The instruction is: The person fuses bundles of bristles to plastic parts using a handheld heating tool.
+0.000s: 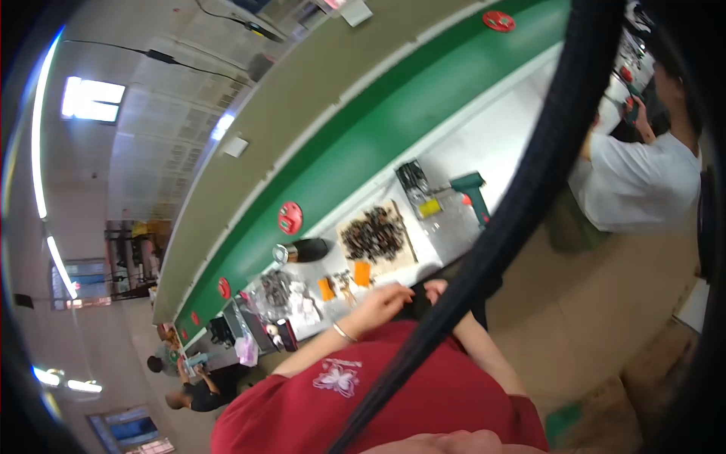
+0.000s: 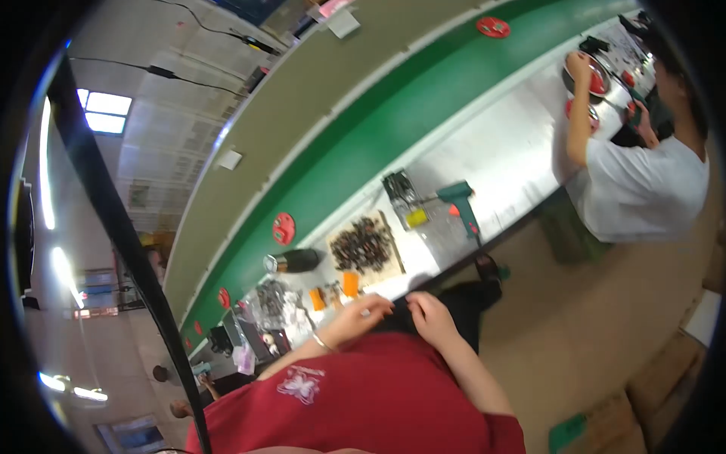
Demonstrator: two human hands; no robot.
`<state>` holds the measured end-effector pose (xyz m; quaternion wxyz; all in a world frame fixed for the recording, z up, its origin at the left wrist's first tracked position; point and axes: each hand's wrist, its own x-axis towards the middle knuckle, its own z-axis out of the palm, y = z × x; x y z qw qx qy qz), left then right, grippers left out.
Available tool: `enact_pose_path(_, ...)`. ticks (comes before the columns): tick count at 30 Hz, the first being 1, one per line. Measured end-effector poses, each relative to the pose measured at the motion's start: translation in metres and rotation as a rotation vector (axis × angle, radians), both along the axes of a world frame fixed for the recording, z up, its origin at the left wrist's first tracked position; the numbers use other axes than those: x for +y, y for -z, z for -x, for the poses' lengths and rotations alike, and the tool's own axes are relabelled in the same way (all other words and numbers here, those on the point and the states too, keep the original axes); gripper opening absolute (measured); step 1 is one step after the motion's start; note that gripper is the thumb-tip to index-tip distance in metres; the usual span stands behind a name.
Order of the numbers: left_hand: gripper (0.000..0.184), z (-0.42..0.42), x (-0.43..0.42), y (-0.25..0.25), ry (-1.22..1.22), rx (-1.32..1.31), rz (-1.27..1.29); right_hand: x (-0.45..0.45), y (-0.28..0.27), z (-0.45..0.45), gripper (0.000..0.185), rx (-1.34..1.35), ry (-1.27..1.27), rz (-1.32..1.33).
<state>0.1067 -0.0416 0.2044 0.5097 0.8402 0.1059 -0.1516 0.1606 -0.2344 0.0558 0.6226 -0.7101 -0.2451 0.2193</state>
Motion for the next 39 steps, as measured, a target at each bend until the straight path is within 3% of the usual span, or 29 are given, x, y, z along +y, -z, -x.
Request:
enact_pose_path(2,0.026,-0.020,0.013,-0.036,0.020,-0.277,-0.231,-0.002,-0.007,-0.037,0.009,-0.038,-0.018,-0.079)
enact_pose_path(3,0.031,-0.042,0.013,-0.078,-0.083,-0.253,-0.134,-0.006,-0.006,-0.063,0.008,-0.064,0.041,-0.131)
enact_pose_path(5,0.058,-0.074,0.009,-0.156,0.003,-0.563,-0.090,-0.022,-0.145,-0.120,0.007,0.005,0.395,-0.172)
enact_pose_path(6,0.068,-0.080,0.000,-0.193,0.126,-0.678,-0.082,-0.028,-0.182,-0.139,0.007,0.053,0.505,-0.283)
enact_pose_path(8,0.060,-0.092,-0.031,-0.241,0.469,-0.960,0.132,-0.043,-0.235,-0.166,0.011,0.041,0.564,-0.509)
enact_pose_path(9,0.048,-0.106,-0.052,-0.252,0.622,-1.085,0.191,-0.047,-0.264,-0.176,0.015,-0.146,0.558,-0.639)
enact_pose_path(10,0.088,-0.099,-0.059,-0.278,0.758,-0.949,-0.086,-0.050,-0.280,-0.183,0.016,-0.312,0.554,-0.680)
enact_pose_path(11,0.100,-0.106,-0.078,-0.292,0.796,-0.877,-0.064,-0.050,-0.289,-0.187,0.016,-0.301,0.559,-0.734)
enact_pose_path(13,0.096,-0.112,-0.092,-0.314,0.742,-0.923,-0.046,-0.048,-0.312,-0.186,0.016,-0.430,0.610,-0.720)
enact_pose_path(16,0.085,-0.101,-0.112,-0.334,0.468,-0.990,0.003,-0.047,-0.289,-0.168,0.016,-0.172,0.501,-0.618)
enact_pose_path(19,0.074,-0.087,-0.121,-0.351,0.166,-1.059,0.040,-0.034,-0.256,-0.143,0.012,-0.121,0.470,-0.481)
enact_pose_path(20,0.074,-0.093,-0.118,-0.353,0.184,-1.076,0.056,-0.039,-0.251,-0.138,0.012,-0.127,0.466,-0.391)
enact_pose_path(22,0.070,-0.104,-0.103,-0.360,0.309,-1.189,0.421,-0.040,-0.242,-0.129,0.011,-0.140,0.431,-0.388)
enact_pose_path(23,0.065,-0.102,-0.109,-0.366,0.322,-1.118,0.556,-0.040,-0.237,-0.125,0.011,-0.118,0.430,-0.386)
enact_pose_path(24,0.065,-0.105,-0.104,-0.369,0.327,-1.127,0.560,-0.040,-0.237,-0.126,0.011,-0.102,0.432,-0.383)
enact_pose_path(26,0.057,-0.108,-0.089,-0.376,0.352,-1.336,0.656,-0.045,-0.239,-0.127,0.011,-0.139,0.452,-0.380)
enact_pose_path(27,0.053,-0.099,-0.092,-0.385,0.073,-1.551,0.661,-0.049,-0.238,-0.124,0.011,-0.157,0.475,-0.369)
enact_pose_path(28,0.052,-0.103,-0.090,-0.397,-0.437,-1.780,-0.021,-0.053,-0.239,-0.122,0.011,-0.148,0.484,-0.344)
enact_pose_path(29,0.047,-0.092,-0.064,-0.403,-0.255,-1.909,-0.171,-0.055,-0.241,-0.123,0.011,-0.172,0.481,-0.355)
enact_pose_path(31,0.048,-0.078,-0.021,-0.439,0.499,-1.690,-1.051,-0.055,-0.240,-0.122,0.011,-0.189,0.471,-0.337)
enact_pose_path(33,0.026,-0.072,0.004,-0.419,0.080,-2.085,-0.895,-0.053,-0.222,-0.121,0.011,-0.173,0.429,-0.281)
enact_pose_path(39,0.024,-0.046,0.117,-0.295,-0.017,-1.818,-1.198,-0.039,-0.120,-0.071,0.011,-0.005,0.177,0.116)
